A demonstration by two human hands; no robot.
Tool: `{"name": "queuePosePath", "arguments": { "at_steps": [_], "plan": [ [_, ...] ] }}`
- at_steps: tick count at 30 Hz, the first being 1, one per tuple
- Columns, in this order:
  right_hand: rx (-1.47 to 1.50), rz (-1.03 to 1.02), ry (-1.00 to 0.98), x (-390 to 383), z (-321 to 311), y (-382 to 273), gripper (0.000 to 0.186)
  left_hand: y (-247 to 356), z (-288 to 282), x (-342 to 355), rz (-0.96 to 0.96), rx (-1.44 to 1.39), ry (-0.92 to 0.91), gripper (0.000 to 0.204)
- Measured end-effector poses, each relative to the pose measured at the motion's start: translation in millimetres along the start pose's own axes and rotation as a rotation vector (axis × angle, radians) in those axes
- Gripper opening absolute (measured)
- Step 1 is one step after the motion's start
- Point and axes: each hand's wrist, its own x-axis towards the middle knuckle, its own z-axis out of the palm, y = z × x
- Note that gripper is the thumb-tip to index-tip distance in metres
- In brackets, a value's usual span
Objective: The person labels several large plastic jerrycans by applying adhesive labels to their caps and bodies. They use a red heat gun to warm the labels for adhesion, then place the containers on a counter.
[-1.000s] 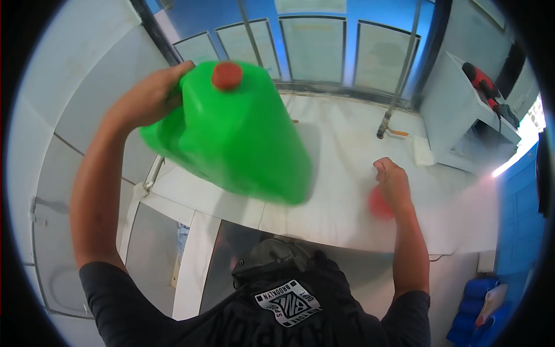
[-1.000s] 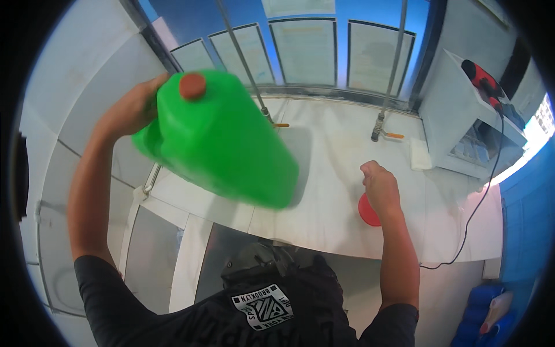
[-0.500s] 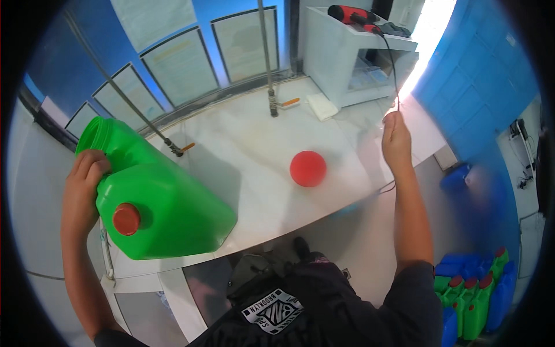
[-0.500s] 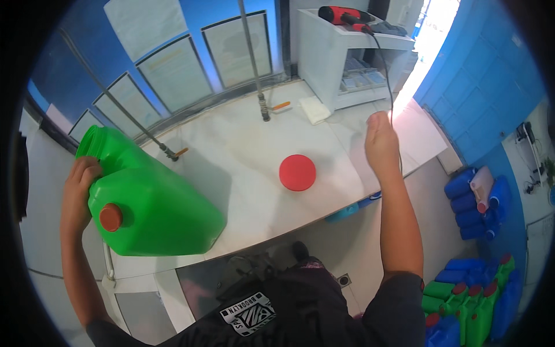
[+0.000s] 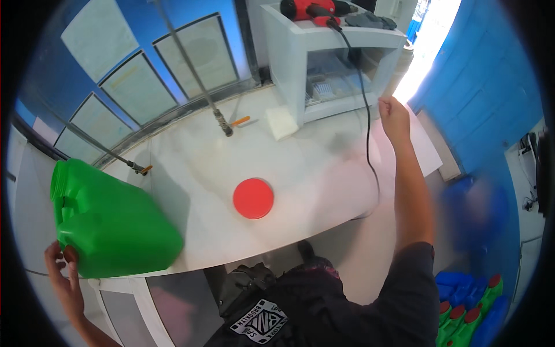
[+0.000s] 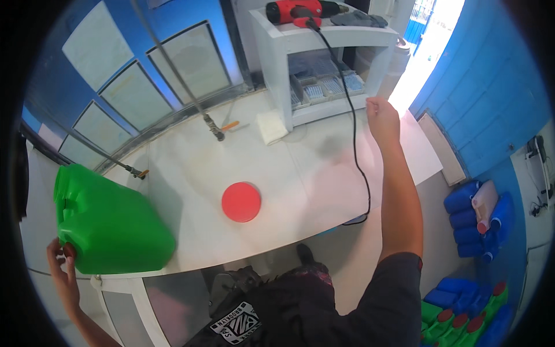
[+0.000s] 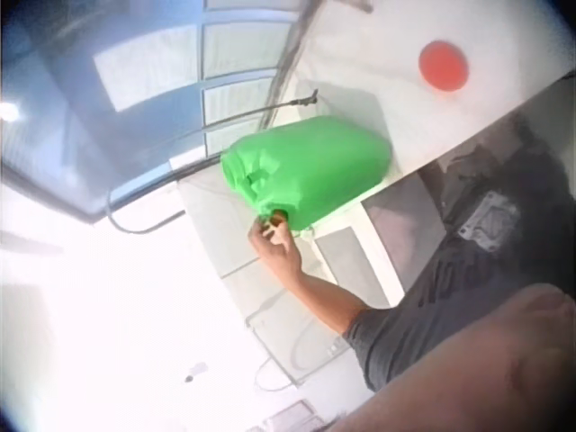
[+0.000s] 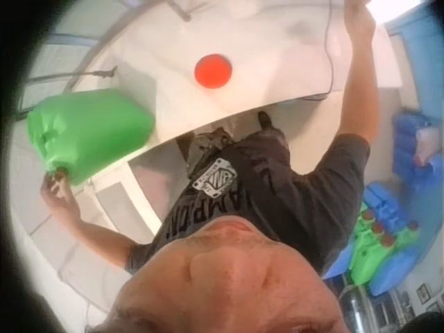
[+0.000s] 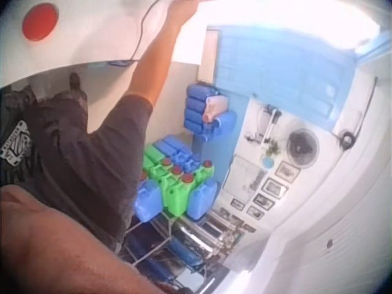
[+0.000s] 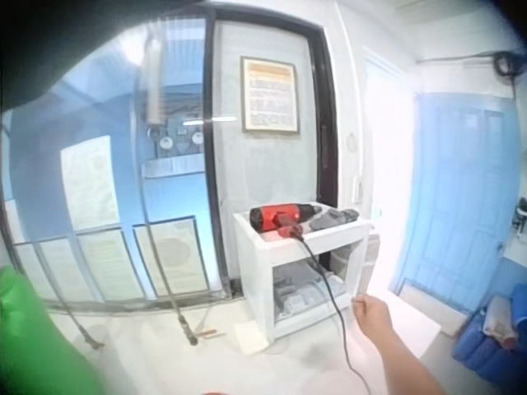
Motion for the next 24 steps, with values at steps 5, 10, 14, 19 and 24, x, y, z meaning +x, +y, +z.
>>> {"name": "queuePosePath", "arguments": {
  "at_steps": [5, 10, 14, 19, 24],
  "plan": [
    [-0.042, 0.027, -0.05, 56, 53, 40, 0.023, 42, 32, -8, -0.139, 0.033, 0.09, 0.037],
    [-0.043, -0.03, -0.142, 99, 104, 58, 0.023, 62, 44, -3, -0.2, 0.285, 0.18, 0.03],
    [-0.19, -0.056, -0.252, 118, 136, 57, 0.021, 72, 49, 13, -0.391, 0.551, 0.187, 0.028],
    [-0.282, -0.087, -0.26, 129, 157, 53, 0.019, 84, 57, 15, -0.431, 0.642, 0.081, 0.033],
    [-0.375, -0.132, -0.308, 141, 172, 53, 0.02, 79, 57, 20, -0.682, 0.718, 0.008, 0.04]
  ]
}}
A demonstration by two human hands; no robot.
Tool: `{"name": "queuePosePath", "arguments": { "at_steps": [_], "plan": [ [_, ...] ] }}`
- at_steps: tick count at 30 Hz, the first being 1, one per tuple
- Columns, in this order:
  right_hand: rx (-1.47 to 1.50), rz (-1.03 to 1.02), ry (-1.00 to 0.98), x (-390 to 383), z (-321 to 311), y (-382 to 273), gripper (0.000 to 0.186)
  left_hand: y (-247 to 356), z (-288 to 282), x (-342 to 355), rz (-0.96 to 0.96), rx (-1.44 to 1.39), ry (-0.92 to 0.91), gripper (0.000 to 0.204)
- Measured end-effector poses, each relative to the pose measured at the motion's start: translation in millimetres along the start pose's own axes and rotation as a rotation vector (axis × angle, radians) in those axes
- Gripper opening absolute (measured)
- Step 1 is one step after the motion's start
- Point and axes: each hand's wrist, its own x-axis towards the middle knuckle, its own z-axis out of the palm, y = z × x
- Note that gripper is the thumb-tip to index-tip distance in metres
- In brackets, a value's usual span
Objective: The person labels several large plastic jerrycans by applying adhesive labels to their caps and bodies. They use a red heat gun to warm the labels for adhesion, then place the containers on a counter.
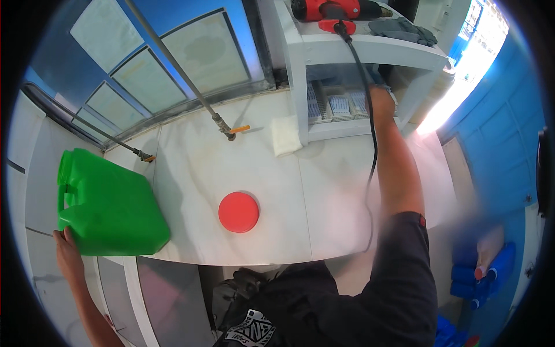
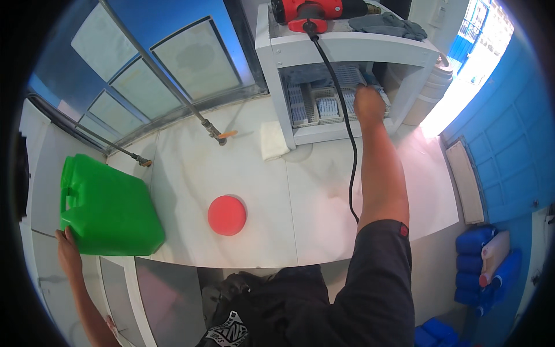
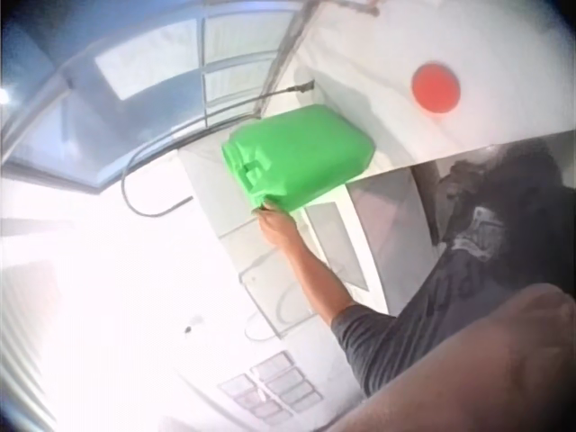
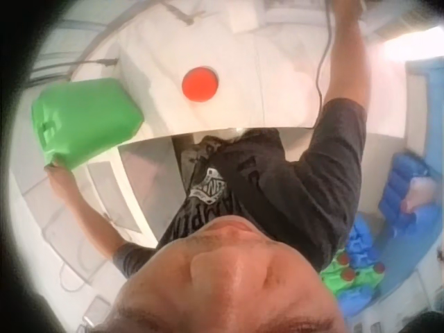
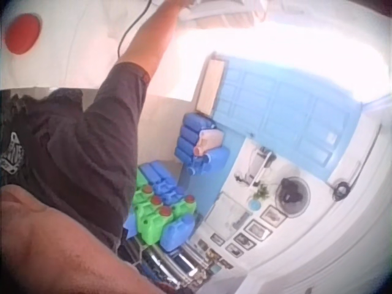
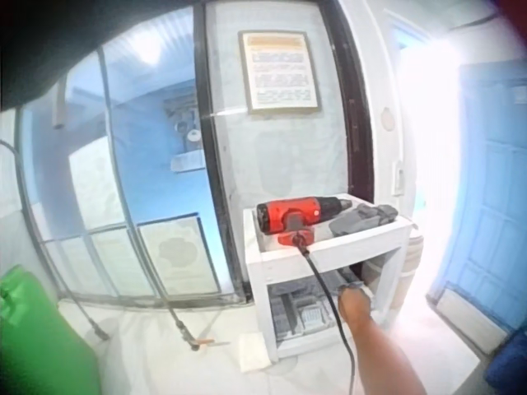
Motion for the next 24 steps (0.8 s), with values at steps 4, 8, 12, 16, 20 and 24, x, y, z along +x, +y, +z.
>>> {"name": "queuePosePath", "arguments": {
  "at_steps": [4, 8, 12, 16, 20, 24],
  "plan": [
    [0.052, -0.066, 0.124, 7, 4, 11, 0.017, -10, 0, 7, 0.02, -0.079, 0.005, 0.044],
    [0.364, -0.106, 0.3, 10, -2, 27, 0.019, -22, -1, 2, 0.272, -0.418, 0.213, 0.041],
    [0.641, 0.056, 0.175, -1, -28, 26, 0.022, -20, -6, 1, 0.126, -0.232, 0.051, 0.043],
    [1.051, 0.281, 0.205, -54, -88, 4, 0.027, 5, -18, -13, 0.253, -0.368, 0.265, 0.044],
    [1.375, 0.062, 0.119, -159, -165, -51, 0.02, 61, -26, -67, 0.595, -0.833, 0.087, 0.047],
    [1.635, -0.206, -0.365, -257, -207, -167, 0.013, 148, -23, -130, 0.798, -1.296, -0.423, 0.069]
  ]
}}
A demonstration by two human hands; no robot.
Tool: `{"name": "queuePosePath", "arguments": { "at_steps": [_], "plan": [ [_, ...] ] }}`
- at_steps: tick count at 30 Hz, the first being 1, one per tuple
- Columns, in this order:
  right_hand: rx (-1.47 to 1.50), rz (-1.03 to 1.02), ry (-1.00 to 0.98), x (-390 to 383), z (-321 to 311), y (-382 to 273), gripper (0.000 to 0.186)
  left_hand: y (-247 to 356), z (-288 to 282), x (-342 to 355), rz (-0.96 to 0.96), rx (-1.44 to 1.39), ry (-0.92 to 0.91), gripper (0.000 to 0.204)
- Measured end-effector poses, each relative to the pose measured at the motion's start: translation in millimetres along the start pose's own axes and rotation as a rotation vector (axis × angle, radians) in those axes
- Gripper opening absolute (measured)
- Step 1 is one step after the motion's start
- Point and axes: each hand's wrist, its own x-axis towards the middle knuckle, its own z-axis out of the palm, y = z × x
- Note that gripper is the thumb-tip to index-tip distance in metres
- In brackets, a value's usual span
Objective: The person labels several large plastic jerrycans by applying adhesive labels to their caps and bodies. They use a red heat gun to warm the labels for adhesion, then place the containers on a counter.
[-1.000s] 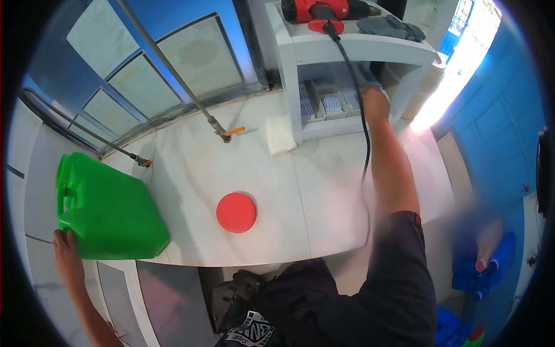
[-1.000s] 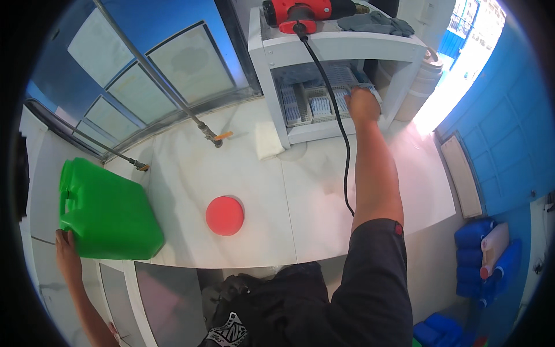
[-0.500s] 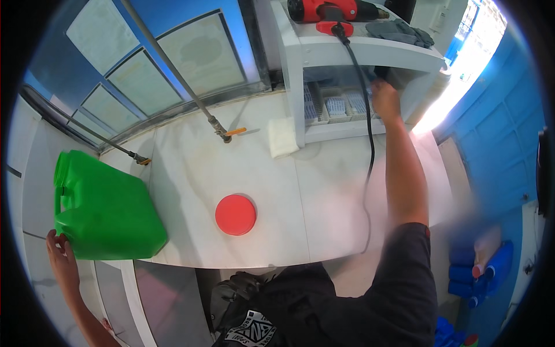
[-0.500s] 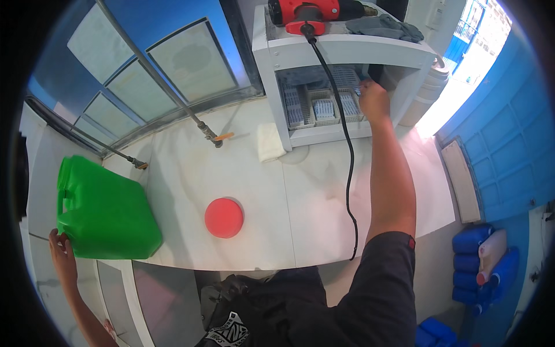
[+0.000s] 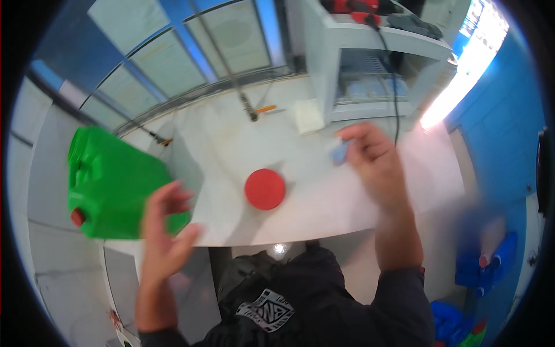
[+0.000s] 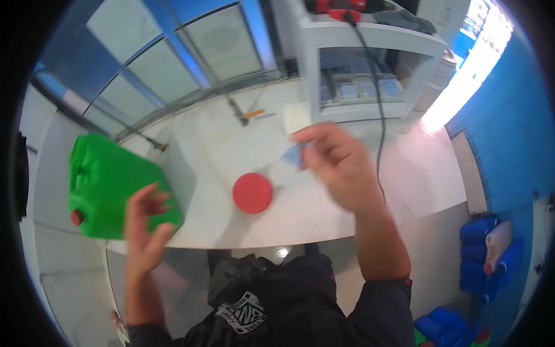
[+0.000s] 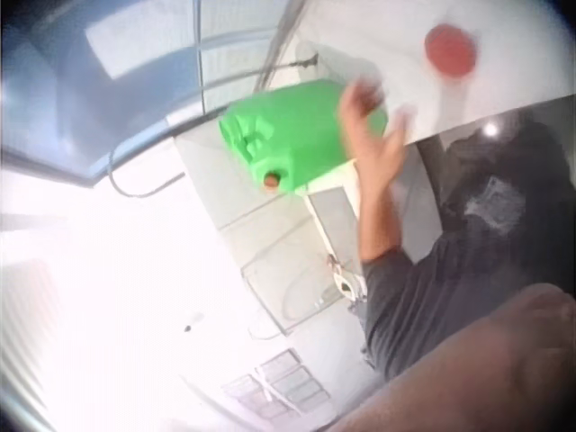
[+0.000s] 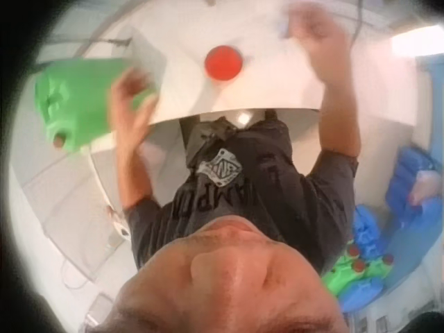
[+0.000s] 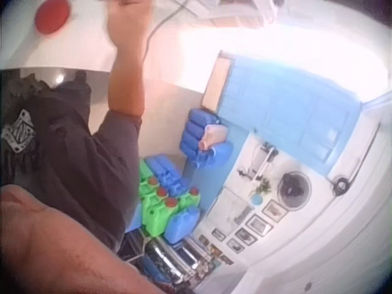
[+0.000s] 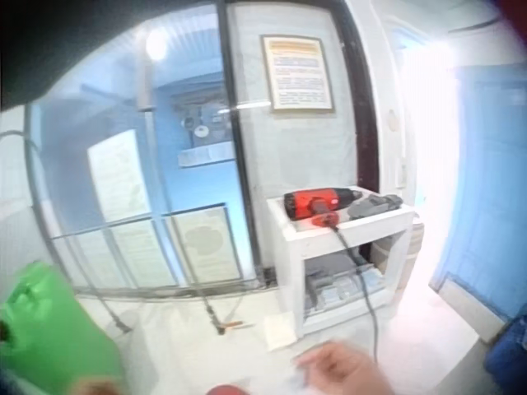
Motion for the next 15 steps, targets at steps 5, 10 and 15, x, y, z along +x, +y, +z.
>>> {"name": "queuePosePath", "arguments": {
  "at_steps": [5, 10, 15],
  "plan": [
    [0.304, 0.182, -0.195, -22, 127, 6, 0.011, 12, 65, 13, -0.077, -0.871, -0.185, 0.052],
    [0.225, 0.155, -0.087, -37, 155, 17, 0.01, 2, 58, 6, -0.175, -1.076, -0.142, 0.02],
    [0.118, 0.221, -0.031, -52, 175, 13, 0.015, -20, 57, -5, -0.161, -0.963, 0.064, 0.022]
  ]
}}
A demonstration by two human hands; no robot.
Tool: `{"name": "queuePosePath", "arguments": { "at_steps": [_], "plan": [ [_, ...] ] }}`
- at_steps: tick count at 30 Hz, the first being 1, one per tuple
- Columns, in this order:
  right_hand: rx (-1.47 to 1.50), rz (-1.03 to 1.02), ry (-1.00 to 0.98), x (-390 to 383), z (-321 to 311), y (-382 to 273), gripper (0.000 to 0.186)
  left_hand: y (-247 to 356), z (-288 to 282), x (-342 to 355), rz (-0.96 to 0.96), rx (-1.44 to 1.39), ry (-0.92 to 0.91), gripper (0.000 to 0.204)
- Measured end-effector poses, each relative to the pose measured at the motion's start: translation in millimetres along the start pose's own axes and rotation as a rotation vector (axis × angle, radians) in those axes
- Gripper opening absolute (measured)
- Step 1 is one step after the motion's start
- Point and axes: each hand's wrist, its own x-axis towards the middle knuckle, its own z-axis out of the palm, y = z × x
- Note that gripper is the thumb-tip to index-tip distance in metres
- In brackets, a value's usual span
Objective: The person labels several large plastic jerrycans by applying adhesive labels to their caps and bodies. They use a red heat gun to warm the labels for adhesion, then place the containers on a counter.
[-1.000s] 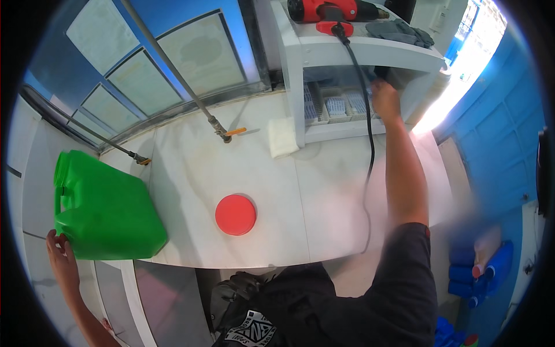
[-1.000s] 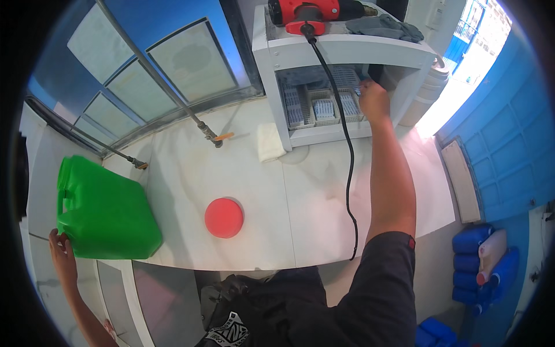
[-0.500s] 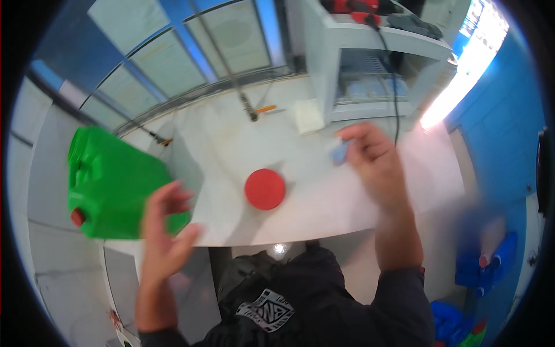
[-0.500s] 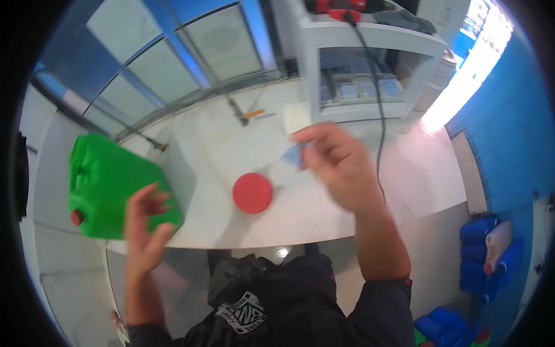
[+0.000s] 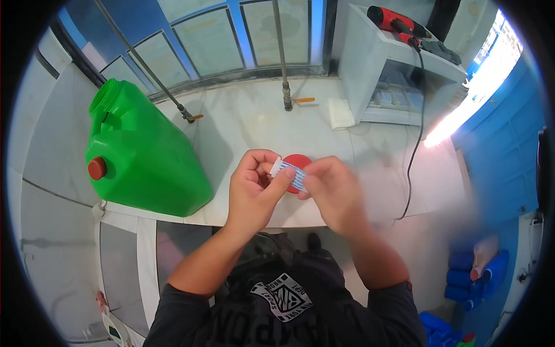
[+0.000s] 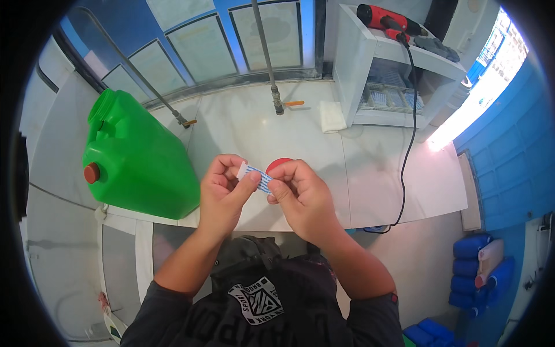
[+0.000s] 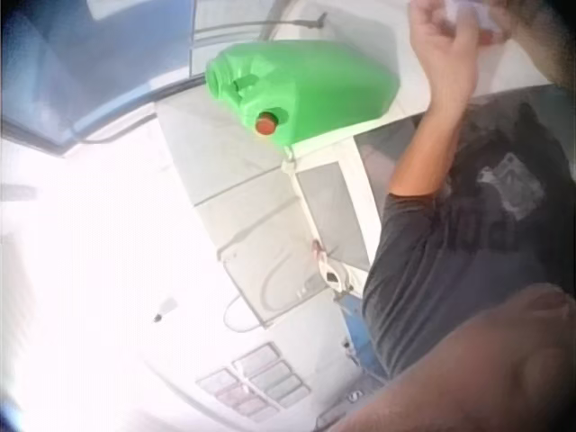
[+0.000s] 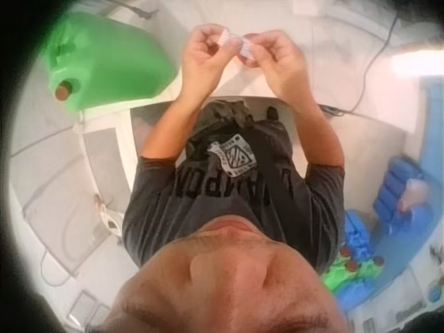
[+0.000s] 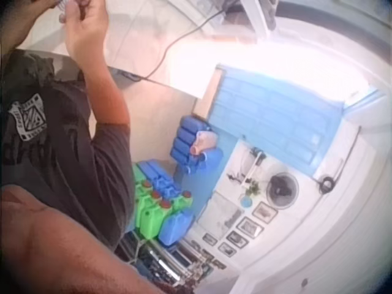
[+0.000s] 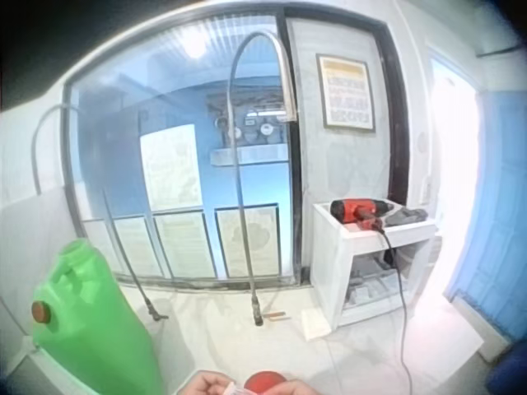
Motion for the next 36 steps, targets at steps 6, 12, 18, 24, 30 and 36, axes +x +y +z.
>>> {"name": "queuePosePath", "arguments": {
  "at_steps": [6, 12, 18, 24, 30, 36],
  "plan": [
    [-0.815, -0.647, 0.046, 0, 19, -9, 0.024, -4, -14, -1, -0.004, 0.05, 0.082, 0.03],
    [-0.84, -0.587, -0.053, 9, 15, 2, 0.02, -1, -17, -12, -0.011, -0.126, 0.026, 0.044],
    [-0.44, -0.195, -0.087, 10, 18, 17, 0.009, -5, -23, -14, 0.045, 0.047, -0.018, 0.058],
    [-0.675, -0.12, -0.244, 15, 11, 13, 0.008, -8, -30, -17, -0.128, 0.031, -0.018, 0.043],
    [-0.09, -0.014, -0.275, 15, 10, 26, 0.012, -11, -26, -17, -0.147, -0.082, 0.077, 0.027],
    [0.102, 0.353, -0.204, 22, -2, 37, 0.011, -14, -22, -18, -0.21, -0.066, 0.055, 0.028]
  ]
}}
